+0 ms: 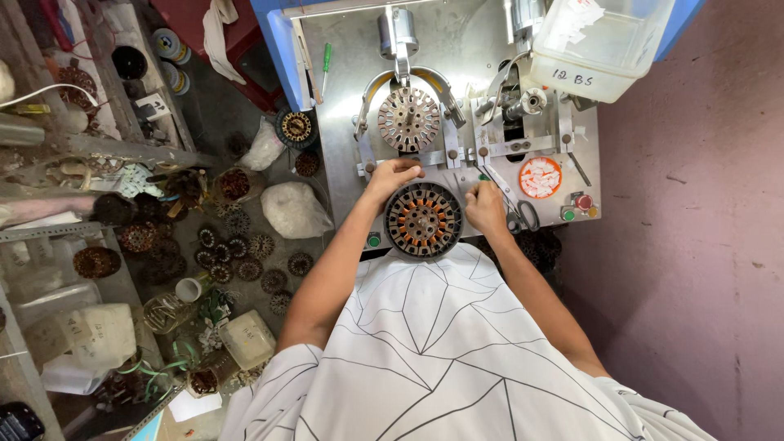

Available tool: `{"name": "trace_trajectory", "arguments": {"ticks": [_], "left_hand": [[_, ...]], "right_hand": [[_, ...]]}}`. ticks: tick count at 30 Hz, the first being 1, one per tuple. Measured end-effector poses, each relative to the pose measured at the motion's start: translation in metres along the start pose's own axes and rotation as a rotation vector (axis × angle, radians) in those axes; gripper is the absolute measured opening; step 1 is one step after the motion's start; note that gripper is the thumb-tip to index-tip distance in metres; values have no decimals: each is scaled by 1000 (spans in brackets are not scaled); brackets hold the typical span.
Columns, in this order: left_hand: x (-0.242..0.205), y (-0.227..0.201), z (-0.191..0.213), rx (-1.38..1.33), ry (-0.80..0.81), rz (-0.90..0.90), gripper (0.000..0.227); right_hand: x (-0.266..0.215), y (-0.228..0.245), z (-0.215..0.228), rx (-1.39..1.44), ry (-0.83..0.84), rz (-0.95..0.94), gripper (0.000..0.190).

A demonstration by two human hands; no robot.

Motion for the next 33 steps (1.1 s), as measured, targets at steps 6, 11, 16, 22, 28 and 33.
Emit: {"name": "trace_trajectory", "arguments": {"ticks": [6,11,16,22,28,33], "left_hand": [[72,52,20,230,113,-119,43],[71,68,26,417,96,-120,40],[58,65,14,382,66,-11,38],[50,58,11,370,104,-32,39],[51,48,10,354,152,-26,42],[50,28,8,336,124,89,45]], "right_hand": [[-2,32,-8,-253,53,57,18],[-7,29,-10,-44,104,-17,15],[-15,30,-5,-42,150,5,22],[-27,41,-9,-113,255,71,35],[-20,26,6,-50,167,196,32],[-8,31,26,300,207,262,16]]}}
Point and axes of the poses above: each hand's wrist, its own x-axis towards the middle knuckle, its own z-axis out of the back of the hand, y = z × x, the point moved 2 cm from there along x, towards the middle knuckle, and after that the axes turned 12 degrees about y, right-handed, at the moved point
